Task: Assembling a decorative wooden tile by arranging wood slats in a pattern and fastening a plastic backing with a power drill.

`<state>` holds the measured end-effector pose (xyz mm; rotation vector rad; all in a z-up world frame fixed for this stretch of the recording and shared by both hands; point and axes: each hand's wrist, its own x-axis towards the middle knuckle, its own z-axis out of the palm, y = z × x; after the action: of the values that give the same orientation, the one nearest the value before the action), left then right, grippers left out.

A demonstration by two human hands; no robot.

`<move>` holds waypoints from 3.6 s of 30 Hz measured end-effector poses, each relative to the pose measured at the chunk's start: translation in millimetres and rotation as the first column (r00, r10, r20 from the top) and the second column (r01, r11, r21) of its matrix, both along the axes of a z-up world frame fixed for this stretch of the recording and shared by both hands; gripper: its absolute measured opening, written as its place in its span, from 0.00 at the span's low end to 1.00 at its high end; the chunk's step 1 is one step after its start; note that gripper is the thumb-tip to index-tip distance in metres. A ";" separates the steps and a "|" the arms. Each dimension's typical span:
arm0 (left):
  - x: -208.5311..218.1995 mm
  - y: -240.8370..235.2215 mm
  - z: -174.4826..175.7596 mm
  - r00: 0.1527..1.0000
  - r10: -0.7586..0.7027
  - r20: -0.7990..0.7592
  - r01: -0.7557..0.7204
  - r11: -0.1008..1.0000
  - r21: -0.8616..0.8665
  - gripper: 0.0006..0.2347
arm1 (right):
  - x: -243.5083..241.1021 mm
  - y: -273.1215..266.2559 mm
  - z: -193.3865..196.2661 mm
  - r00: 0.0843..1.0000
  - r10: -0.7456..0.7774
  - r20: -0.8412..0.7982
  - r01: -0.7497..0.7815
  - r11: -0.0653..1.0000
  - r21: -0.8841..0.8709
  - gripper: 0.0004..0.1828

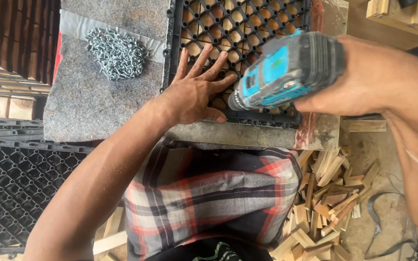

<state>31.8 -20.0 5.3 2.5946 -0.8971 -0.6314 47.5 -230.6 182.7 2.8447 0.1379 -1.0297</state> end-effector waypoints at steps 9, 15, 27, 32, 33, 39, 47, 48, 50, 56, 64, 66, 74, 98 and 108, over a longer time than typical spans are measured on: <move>-3.9 3.1 2.9 1.000 0.025 -0.014 -0.026 0.998 -0.058 0.41 | -18.3 37.5 25.8 0.999 -0.032 0.037 0.035 0.995 -0.095 0.17; -26.1 38.7 9.3 0.934 0.332 0.135 -0.156 0.716 -0.680 0.18 | -37.8 22.4 30.3 0.989 -0.151 -0.001 0.151 0.987 0.062 0.22; -23.5 118.4 -72.1 0.436 0.797 0.418 -0.546 0.603 -0.581 0.05 | -119.8 -130.4 -29.4 0.910 -0.192 0.369 -0.207 0.561 0.802 0.15; -28.7 100.4 -30.6 0.481 0.851 0.208 -0.532 0.473 -0.702 0.07 | -151.6 -146.7 -61.8 0.806 -0.457 0.377 -0.101 0.522 0.847 0.20; -28.8 94.5 -22.7 0.515 0.851 0.103 -0.550 0.420 -0.722 0.05 | -153.1 -148.1 -69.1 0.795 -0.450 0.406 -0.153 0.499 0.853 0.14; -40.5 -13.2 29.1 0.427 0.019 -0.904 -0.904 0.033 -0.426 0.12 | -158.0 -131.9 -83.1 0.847 -0.478 0.232 -0.095 0.294 0.951 0.14; -39.2 -49.6 -13.8 0.431 -0.288 -0.855 -0.902 -0.103 -0.419 0.08 | -163.3 -151.3 -93.0 0.830 -0.406 0.382 -0.239 0.361 0.901 0.28; -40.5 -49.3 -10.8 0.433 -0.300 -0.850 -0.901 -0.109 -0.421 0.07 | -161.2 -150.9 -91.3 0.863 -0.381 0.330 -0.234 0.277 0.932 0.30; -43.6 -49.6 -9.5 0.417 -0.303 -0.857 -0.908 -0.096 -0.408 0.07 | -156.5 -151.3 -83.4 0.892 -0.355 0.280 -0.222 0.196 0.955 0.32; -46.4 -52.4 8.5 0.274 -0.275 -0.922 -0.915 0.222 -0.338 0.08 | -168.0 -157.5 -36.4 0.926 -0.295 0.234 -0.198 0.147 0.969 0.35; -38.3 -112.4 69.2 0.329 -0.321 -0.888 -0.873 0.254 -0.416 0.22 | -170.6 -204.7 -72.1 0.967 -0.034 -0.251 0.188 -0.565 0.803 0.25; -42.4 -119.7 102.0 0.441 0.109 -0.891 -0.818 0.456 -0.350 0.45 | -177.7 -194.8 -60.3 0.794 -0.413 0.447 -0.241 0.460 0.854 0.08; -16.2 -127.6 -38.8 0.893 0.012 0.450 0.213 0.870 -0.445 0.34 | -192.9 -225.6 -60.1 0.712 -0.625 0.319 -0.001 0.454 0.891 0.18; -12.4 120.9 -65.7 0.492 0.784 0.379 -0.645 0.621 -0.446 0.10 | -166.2 -136.0 -72.6 0.611 -0.753 0.243 0.202 0.446 0.872 0.40; -8.1 110.0 -41.8 0.492 0.830 0.265 -0.549 0.531 -0.645 0.07 | -183.6 -158.5 -90.9 0.538 -0.842 0.039 0.311 0.242 0.919 0.18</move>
<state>23.6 90.0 -36.4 2.3350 0.0464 0.5666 -136.1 -389.2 91.8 4.1407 -0.9364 0.0566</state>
